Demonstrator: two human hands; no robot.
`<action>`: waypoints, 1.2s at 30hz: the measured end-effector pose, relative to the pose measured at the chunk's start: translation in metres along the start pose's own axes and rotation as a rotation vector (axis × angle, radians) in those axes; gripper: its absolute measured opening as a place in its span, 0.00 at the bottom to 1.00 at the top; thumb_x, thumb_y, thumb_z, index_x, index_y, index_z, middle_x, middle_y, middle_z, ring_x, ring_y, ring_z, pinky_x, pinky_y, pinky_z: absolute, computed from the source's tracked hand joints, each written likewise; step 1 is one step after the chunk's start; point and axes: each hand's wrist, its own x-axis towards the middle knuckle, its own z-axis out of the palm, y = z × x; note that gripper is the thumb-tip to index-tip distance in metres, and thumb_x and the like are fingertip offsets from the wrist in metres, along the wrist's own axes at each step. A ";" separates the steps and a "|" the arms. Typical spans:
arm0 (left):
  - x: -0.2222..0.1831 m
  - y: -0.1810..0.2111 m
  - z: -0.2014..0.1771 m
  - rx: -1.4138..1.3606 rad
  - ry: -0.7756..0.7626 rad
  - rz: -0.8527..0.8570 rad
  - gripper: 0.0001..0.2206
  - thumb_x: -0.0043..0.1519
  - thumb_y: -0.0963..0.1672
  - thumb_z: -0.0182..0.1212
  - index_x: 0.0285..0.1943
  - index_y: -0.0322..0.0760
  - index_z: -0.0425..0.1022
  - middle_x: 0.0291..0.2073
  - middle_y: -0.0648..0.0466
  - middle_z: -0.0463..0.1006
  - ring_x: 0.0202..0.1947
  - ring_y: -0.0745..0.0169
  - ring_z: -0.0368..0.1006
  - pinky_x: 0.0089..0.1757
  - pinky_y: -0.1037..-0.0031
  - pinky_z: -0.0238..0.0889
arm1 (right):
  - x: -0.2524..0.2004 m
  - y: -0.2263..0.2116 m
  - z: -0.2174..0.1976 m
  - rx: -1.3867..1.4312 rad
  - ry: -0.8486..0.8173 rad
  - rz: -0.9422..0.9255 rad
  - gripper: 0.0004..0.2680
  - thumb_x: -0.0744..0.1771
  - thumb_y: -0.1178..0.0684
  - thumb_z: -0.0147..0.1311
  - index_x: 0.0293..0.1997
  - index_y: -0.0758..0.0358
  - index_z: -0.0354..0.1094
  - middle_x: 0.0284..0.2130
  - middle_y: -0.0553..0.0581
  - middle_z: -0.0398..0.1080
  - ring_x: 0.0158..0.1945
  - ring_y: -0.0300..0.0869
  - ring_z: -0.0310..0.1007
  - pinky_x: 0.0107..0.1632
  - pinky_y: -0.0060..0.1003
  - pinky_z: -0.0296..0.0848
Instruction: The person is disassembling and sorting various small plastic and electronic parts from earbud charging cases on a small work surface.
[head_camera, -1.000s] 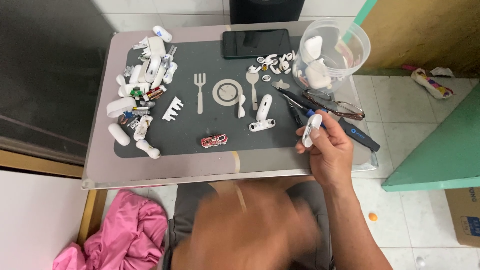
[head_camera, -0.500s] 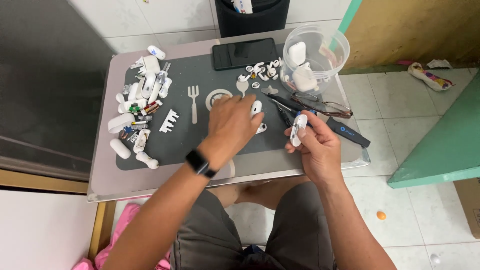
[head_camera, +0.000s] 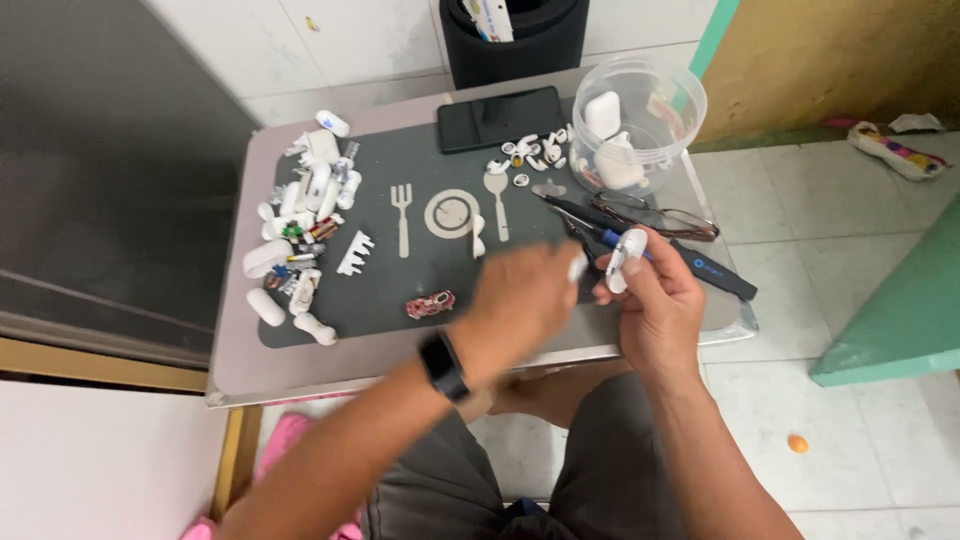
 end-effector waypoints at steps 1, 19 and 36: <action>-0.011 0.003 0.019 0.048 0.067 0.040 0.09 0.56 0.42 0.61 0.46 0.40 0.77 0.26 0.46 0.78 0.28 0.40 0.80 0.30 0.53 0.71 | -0.002 -0.001 -0.001 -0.009 0.027 -0.017 0.15 0.68 0.63 0.53 0.63 0.66 0.66 0.35 0.79 0.74 0.27 0.56 0.80 0.29 0.41 0.83; 0.009 -0.077 -0.012 0.126 -0.063 -0.449 0.12 0.61 0.45 0.61 0.33 0.28 0.82 0.25 0.40 0.79 0.33 0.33 0.79 0.37 0.49 0.72 | -0.001 0.002 0.003 0.000 0.002 0.019 0.18 0.65 0.67 0.53 0.64 0.67 0.64 0.38 0.74 0.76 0.30 0.52 0.82 0.30 0.36 0.85; -0.021 -0.022 -0.015 -0.649 0.451 -0.364 0.10 0.59 0.40 0.70 0.48 0.35 0.81 0.30 0.43 0.84 0.28 0.60 0.78 0.30 0.71 0.71 | -0.004 -0.004 0.005 0.005 -0.018 0.028 0.20 0.64 0.69 0.55 0.64 0.70 0.63 0.38 0.76 0.76 0.30 0.54 0.82 0.30 0.39 0.85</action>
